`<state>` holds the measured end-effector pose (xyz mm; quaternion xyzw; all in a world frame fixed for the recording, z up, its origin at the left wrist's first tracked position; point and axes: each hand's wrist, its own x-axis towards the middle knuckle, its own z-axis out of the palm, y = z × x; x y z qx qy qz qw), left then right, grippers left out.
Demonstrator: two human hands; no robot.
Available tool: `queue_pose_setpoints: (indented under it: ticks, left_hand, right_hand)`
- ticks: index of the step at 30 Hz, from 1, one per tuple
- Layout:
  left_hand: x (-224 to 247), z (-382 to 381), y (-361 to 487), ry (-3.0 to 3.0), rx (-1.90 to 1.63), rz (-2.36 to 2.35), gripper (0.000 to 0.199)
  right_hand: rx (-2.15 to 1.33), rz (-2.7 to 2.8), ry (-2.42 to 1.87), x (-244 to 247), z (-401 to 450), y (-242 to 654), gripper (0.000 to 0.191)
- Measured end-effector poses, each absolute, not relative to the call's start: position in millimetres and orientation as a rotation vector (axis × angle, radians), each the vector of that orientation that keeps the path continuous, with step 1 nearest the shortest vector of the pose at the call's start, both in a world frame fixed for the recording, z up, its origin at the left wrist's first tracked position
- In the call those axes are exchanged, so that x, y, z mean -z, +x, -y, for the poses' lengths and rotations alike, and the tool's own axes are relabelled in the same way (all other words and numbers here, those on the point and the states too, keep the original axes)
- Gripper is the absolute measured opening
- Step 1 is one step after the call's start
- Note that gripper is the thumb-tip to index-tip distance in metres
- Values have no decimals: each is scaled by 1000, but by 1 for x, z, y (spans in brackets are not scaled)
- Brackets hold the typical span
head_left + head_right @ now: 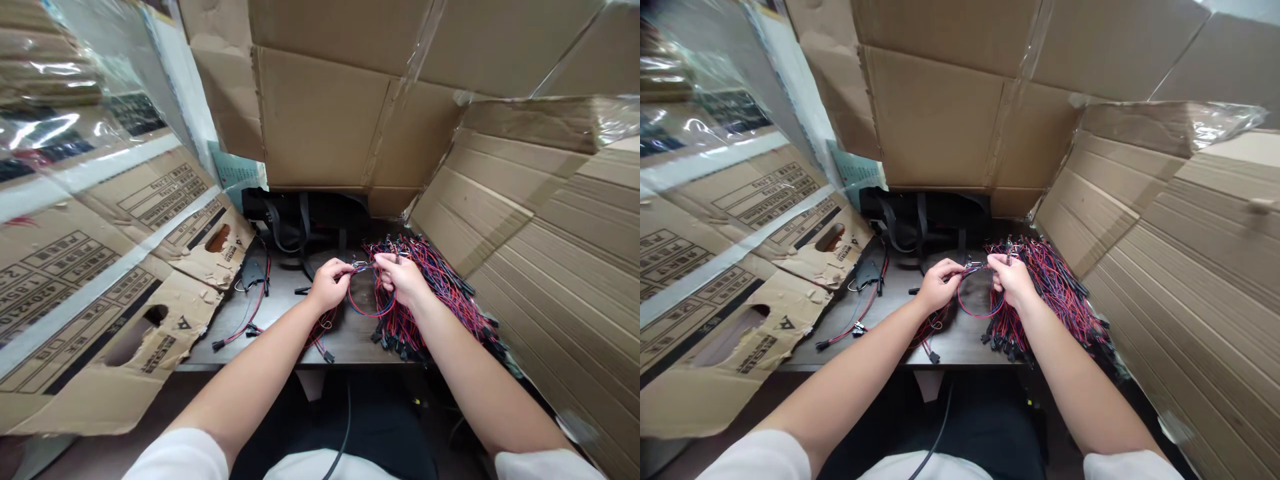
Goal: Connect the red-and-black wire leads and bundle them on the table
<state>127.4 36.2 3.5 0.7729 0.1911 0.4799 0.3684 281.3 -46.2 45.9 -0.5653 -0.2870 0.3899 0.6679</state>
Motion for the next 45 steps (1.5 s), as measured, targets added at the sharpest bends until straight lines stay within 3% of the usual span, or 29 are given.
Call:
queue_pose_setpoints:
  ticks: [7,13,17,33,37,40,45]
  left_hand:
    - [-9,-35,124,1927,-1202,-487,19]
    - [-14,-34,121,1874,-1184,-418,18]
    - [-15,-36,121,1724,-1158,-460,15]
    - [-7,-47,124,1601,-1212,-593,13]
    - [-7,-47,123,1716,-1287,-589,11]
    - [-7,-47,122,1799,-1361,-588,14]
    - [-2,-47,120,2140,-1445,-504,22]
  right_hand:
    - [-877,889,-1370,-49,52,282,32]
    - [-750,1126,-1551,-55,51,287,16]
    - [-741,1014,-1493,-59,56,288,29]
    - [-692,676,-1181,-72,75,303,45]
    - [-780,973,-1537,-73,79,311,31]
    - [-534,1282,-1926,-78,85,318,30]
    - [-91,1453,-2324,-93,89,324,51]
